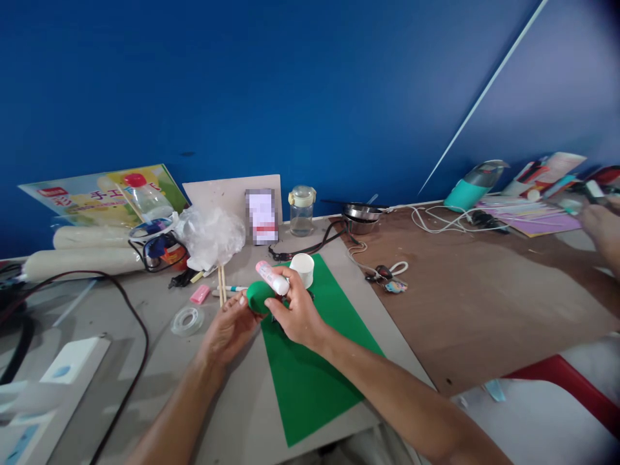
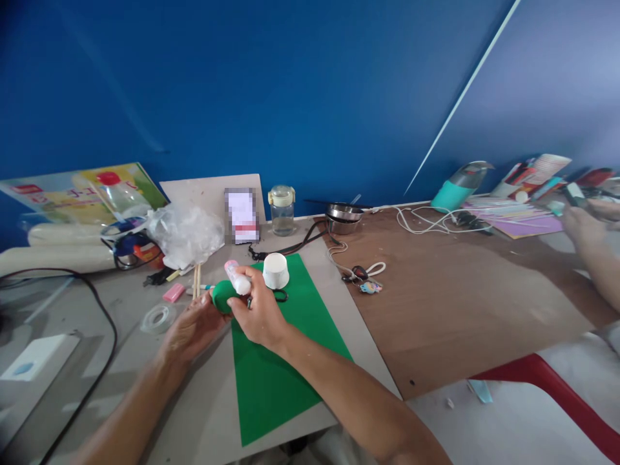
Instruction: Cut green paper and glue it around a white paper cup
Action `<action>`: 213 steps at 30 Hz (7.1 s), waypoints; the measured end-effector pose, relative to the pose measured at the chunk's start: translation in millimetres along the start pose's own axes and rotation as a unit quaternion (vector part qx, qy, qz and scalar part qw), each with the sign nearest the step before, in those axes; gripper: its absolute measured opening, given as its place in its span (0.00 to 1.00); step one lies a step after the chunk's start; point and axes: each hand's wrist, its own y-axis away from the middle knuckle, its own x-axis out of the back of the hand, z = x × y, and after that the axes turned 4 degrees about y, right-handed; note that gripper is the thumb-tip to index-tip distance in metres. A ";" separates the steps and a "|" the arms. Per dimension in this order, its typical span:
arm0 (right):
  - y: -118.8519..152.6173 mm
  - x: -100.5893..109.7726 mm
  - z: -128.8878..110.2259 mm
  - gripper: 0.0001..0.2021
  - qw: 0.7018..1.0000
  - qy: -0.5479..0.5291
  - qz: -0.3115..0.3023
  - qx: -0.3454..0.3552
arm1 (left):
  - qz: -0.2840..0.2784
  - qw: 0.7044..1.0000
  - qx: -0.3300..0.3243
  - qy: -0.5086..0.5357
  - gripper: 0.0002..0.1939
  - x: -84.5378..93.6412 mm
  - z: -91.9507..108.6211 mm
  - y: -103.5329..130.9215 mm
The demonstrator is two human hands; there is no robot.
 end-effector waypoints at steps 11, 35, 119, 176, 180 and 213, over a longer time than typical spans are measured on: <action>-3.9 0.8 0.0 0.21 0.999 -0.046 -0.003 -0.016 | 0.013 1.000 0.017 0.018 0.06 1.0 1.9 0.0; -18.4 10.6 -8.8 0.18 0.912 -0.364 0.051 -0.182 | 0.106 0.976 -0.109 -0.153 0.18 -0.1 7.3 -0.4; -15.2 18.3 -18.3 0.14 0.954 -0.221 -0.142 -0.145 | -0.129 0.830 -0.113 -0.530 0.28 -12.0 7.2 12.3; -13.9 15.6 -18.0 0.14 0.985 -0.118 -0.062 -0.107 | -0.195 0.893 -0.009 -0.405 0.21 3.0 14.3 13.0; -14.1 17.2 -19.2 0.19 0.958 -0.223 -0.110 -0.143 | -0.213 0.925 0.075 -0.306 0.21 15.6 22.7 16.3; -17.7 17.6 -11.4 0.18 0.991 -0.027 -0.092 -0.098 | -0.110 0.946 0.047 -0.301 0.17 3.7 13.9 7.9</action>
